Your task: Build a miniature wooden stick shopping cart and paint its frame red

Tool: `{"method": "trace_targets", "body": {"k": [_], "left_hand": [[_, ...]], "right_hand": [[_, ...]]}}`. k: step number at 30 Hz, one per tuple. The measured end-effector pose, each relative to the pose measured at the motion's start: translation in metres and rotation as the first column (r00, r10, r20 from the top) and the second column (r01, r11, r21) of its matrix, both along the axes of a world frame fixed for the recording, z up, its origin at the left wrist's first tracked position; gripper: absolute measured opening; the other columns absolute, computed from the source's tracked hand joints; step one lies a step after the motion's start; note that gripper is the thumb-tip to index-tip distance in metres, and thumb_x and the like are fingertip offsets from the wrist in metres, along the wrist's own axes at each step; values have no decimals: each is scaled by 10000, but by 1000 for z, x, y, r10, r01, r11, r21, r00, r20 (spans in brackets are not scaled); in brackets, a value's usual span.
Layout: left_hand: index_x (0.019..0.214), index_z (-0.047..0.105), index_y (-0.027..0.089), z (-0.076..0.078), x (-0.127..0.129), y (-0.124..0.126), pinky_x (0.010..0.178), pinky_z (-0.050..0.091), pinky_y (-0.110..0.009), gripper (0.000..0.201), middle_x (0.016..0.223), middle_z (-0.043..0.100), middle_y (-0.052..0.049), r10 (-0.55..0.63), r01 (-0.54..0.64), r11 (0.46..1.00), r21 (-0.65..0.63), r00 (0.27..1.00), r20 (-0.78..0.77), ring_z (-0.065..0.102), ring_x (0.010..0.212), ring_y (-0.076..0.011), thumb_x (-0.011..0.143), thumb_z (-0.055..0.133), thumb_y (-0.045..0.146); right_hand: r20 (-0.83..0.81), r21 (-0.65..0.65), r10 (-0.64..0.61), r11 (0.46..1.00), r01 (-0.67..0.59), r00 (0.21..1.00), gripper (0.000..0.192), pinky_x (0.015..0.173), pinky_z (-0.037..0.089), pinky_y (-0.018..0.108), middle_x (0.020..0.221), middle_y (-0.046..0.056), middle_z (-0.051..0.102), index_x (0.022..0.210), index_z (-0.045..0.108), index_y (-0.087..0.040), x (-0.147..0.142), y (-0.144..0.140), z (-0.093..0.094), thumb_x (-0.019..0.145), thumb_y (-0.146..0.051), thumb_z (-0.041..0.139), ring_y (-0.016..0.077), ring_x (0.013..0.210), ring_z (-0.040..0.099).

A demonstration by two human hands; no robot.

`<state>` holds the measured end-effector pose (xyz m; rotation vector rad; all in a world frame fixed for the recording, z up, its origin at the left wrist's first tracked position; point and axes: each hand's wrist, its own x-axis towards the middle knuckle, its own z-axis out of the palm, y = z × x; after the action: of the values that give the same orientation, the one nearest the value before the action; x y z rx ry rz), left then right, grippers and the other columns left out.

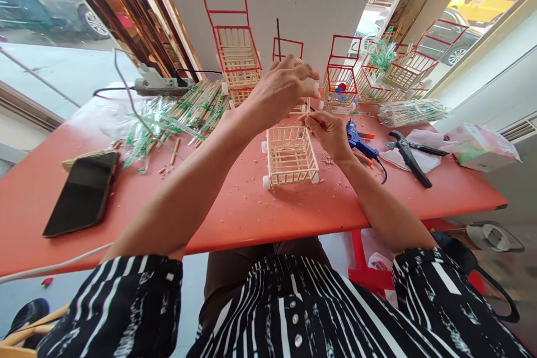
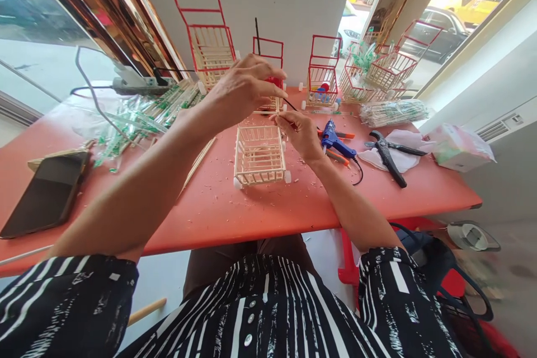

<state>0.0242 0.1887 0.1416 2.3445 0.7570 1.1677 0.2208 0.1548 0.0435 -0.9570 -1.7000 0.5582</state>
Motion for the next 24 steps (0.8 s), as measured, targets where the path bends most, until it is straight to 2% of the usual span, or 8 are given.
{"method": "trace_targets", "body": {"k": [5, 10, 15, 21, 24], "left_hand": [[808, 797, 264, 2, 4, 21, 1021, 571, -383, 168, 1037, 801, -69, -114, 111, 993, -27, 976, -185, 750, 1117, -275, 762, 795, 103], [770, 788, 233, 8, 3, 15, 924, 540, -320, 133, 864, 756, -35, -94, 96, 995, -6, 954, -286, 732, 901, -218, 783, 755, 105], [733, 782, 222, 9, 4, 12, 840, 513, -319, 96, 769, 708, -31, -78, 73, 997, -27, 966, -248, 692, 830, -225, 765, 762, 133], [716, 777, 250, 5, 1, 14, 817, 526, -337, 112, 808, 733, -62, -86, 86, 996, -10, 969, -230, 693, 862, -247, 782, 722, 180], [707, 787, 248, 5, 0, 13, 803, 536, -330, 101, 800, 750, -63, -88, 79, 995, -57, 981, -176, 695, 850, -247, 758, 737, 177]], "right_hand": [[23, 28, -4, 1000, 3, 1000, 457, 815, 585, 330, 958, 58, 851, 974, 883, -241, 1, -2, 2, 1021, -657, 701, 166, 836, 725], [41, 8, -13, 1000, 12, 999, 492, 805, 581, 330, 957, 59, 848, 927, 873, -244, 0, -3, 3, 1014, -692, 687, 179, 866, 724], [27, 9, -13, 1000, 13, 1000, 464, 818, 575, 342, 950, 58, 851, 937, 877, -245, 0, -2, 1, 1016, -663, 692, 178, 845, 723], [65, 14, -30, 999, 29, 997, 406, 831, 577, 358, 960, 55, 853, 954, 885, -259, 0, -2, 2, 1029, -605, 686, 198, 894, 727], [69, 17, -27, 1000, 26, 997, 368, 839, 579, 358, 969, 52, 855, 958, 887, -259, 0, -2, 3, 1033, -557, 685, 198, 908, 729]]}}
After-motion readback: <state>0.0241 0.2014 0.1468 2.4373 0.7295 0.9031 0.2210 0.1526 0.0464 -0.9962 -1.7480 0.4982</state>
